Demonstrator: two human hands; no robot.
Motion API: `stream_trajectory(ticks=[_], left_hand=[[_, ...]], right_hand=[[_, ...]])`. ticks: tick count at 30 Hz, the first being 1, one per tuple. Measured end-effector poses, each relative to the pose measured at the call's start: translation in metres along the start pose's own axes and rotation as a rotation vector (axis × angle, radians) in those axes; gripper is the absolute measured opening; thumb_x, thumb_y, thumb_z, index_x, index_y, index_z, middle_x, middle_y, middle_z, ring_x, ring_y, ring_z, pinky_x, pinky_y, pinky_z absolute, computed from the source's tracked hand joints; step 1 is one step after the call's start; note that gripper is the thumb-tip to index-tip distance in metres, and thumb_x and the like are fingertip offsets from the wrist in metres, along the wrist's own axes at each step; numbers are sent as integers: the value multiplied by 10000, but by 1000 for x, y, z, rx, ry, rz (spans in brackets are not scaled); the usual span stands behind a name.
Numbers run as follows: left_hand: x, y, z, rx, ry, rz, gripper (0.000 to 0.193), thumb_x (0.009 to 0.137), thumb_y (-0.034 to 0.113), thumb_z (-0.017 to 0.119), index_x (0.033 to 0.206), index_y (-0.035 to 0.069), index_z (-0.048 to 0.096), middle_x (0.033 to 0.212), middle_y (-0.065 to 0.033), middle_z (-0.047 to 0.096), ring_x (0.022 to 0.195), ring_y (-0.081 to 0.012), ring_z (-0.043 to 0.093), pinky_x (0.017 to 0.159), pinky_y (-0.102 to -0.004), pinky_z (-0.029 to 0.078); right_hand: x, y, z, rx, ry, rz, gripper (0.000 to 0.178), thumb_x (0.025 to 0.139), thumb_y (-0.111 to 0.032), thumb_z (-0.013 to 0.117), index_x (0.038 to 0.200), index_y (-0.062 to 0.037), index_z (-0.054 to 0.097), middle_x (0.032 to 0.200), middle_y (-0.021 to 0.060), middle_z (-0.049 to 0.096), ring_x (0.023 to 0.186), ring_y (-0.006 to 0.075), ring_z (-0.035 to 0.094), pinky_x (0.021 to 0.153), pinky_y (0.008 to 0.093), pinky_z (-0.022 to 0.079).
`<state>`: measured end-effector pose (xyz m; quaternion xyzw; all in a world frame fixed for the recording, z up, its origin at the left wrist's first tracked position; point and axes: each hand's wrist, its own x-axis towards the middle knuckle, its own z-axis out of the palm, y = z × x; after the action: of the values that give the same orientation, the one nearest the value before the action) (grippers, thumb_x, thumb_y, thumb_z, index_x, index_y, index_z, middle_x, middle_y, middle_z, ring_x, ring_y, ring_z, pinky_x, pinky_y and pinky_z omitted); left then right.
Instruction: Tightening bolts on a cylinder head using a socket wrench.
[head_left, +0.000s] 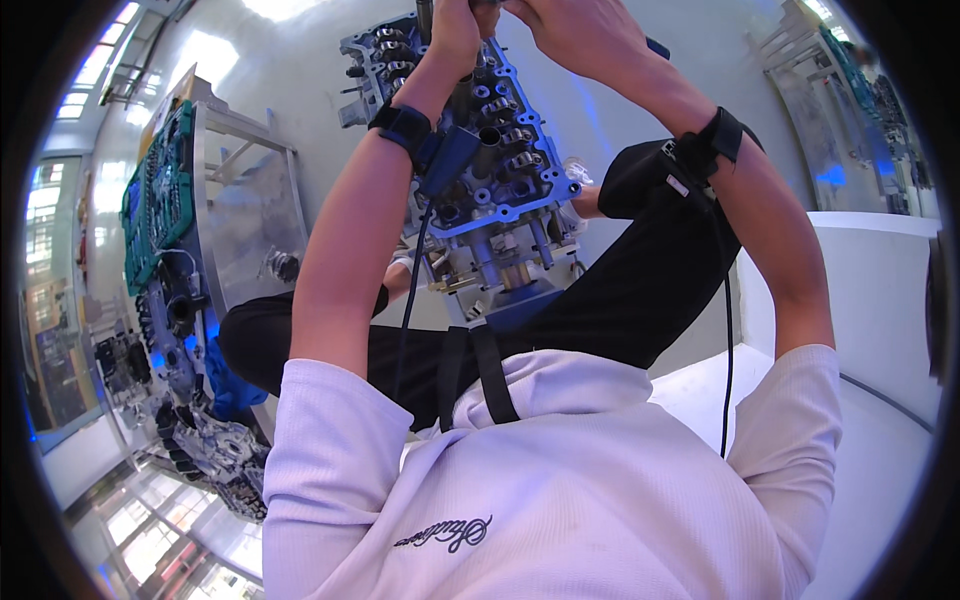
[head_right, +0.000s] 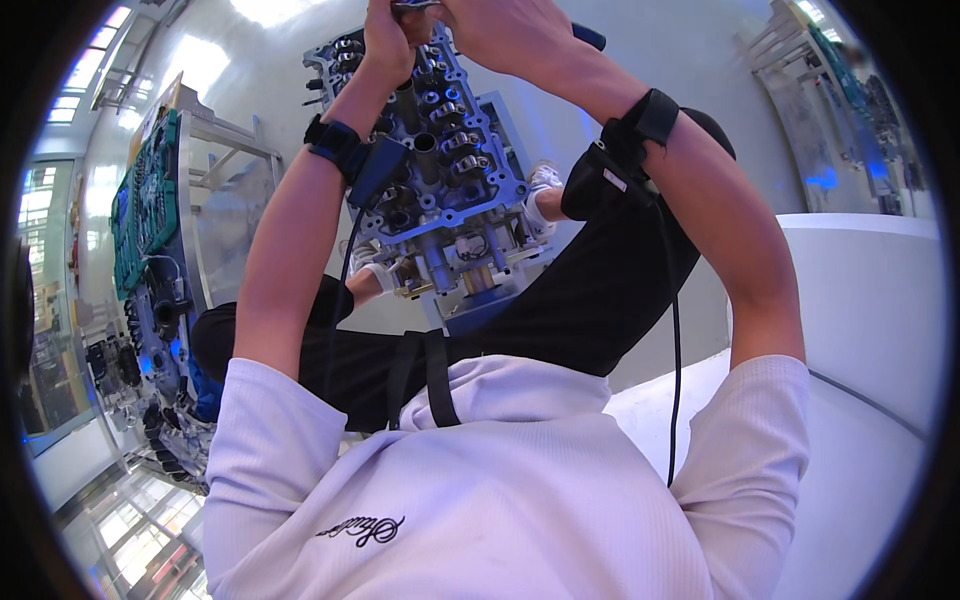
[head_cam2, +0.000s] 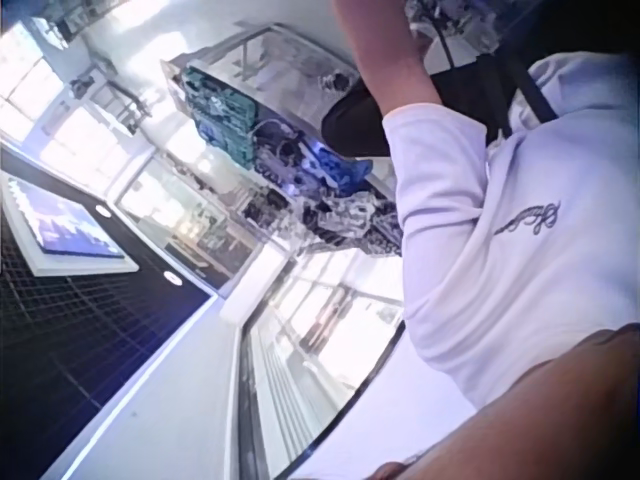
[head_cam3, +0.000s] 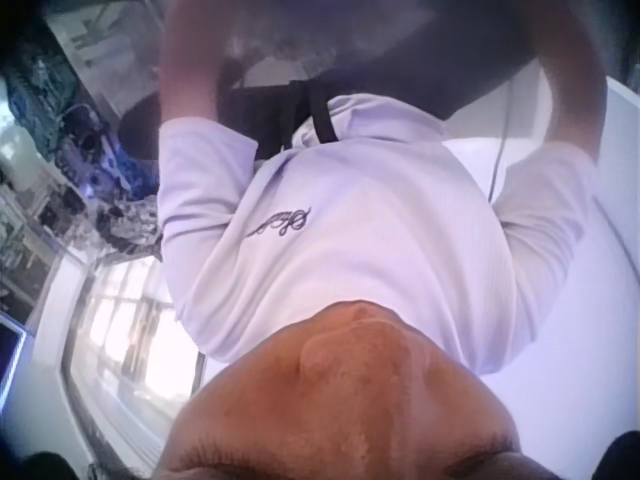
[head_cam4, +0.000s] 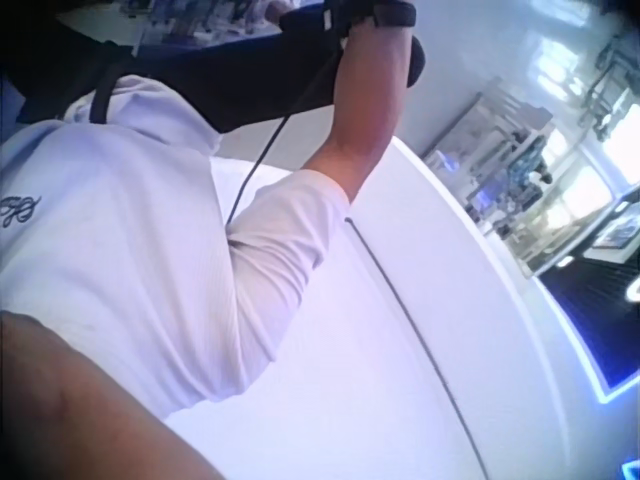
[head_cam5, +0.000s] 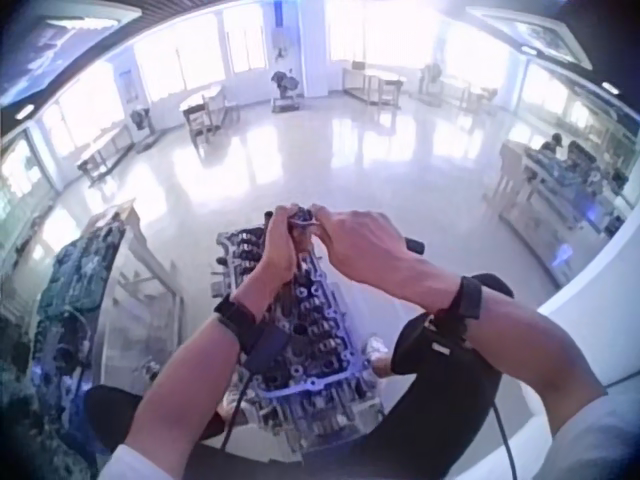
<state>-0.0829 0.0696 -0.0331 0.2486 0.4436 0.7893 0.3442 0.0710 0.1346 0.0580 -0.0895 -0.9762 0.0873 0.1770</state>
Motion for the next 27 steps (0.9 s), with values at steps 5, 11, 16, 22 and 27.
stream_trajectory(ticks=[5, 11, 16, 22, 27], left_hand=[[6, -7, -6, -53, 34, 8, 367, 895, 366, 460, 579, 193, 393, 488, 46, 362, 408, -101, 334, 388, -259, 265], [8, -8, -10, -53, 13, -11, 393, 887, 367, 492, 547, 198, 393, 483, 47, 398, 416, -98, 377, 403, -251, 276], [12, -8, -16, -51, 7, -13, 374, 890, 370, 500, 575, 182, 427, 479, 41, 392, 406, -106, 362, 404, -263, 289], [-5, 13, -5, 121, -143, -14, 394, 907, 366, 427, 575, 162, 364, 516, 32, 378, 483, -112, 345, 508, -284, 254], [-9, 13, 3, 72, -34, 41, 386, 920, 288, 405, 565, 150, 343, 486, 49, 281, 440, -89, 239, 458, -289, 196]], right_hand=[[-3, -1, 1, 6, 18, 8, 262, 929, -232, 455, 1072, -27, 533, 819, 216, 661, 785, 399, 646, 696, 506, 493], [2, 2, 0, 17, -30, 20, 300, 925, -250, 449, 1107, -25, 531, 844, 228, 663, 802, 405, 646, 715, 507, 495], [3, -1, -7, 45, -132, 54, 323, 931, -255, 445, 1161, -34, 497, 892, 237, 663, 859, 408, 639, 757, 502, 486], [18, 10, -17, -59, -445, -59, 467, 969, -390, 445, 1229, -3, 471, 919, 247, 654, 878, 400, 628, 777, 476, 471], [25, 18, -11, -36, -447, -93, 438, 985, -377, 442, 1204, 1, 421, 752, 233, 610, 760, 424, 601, 702, 473, 457]])
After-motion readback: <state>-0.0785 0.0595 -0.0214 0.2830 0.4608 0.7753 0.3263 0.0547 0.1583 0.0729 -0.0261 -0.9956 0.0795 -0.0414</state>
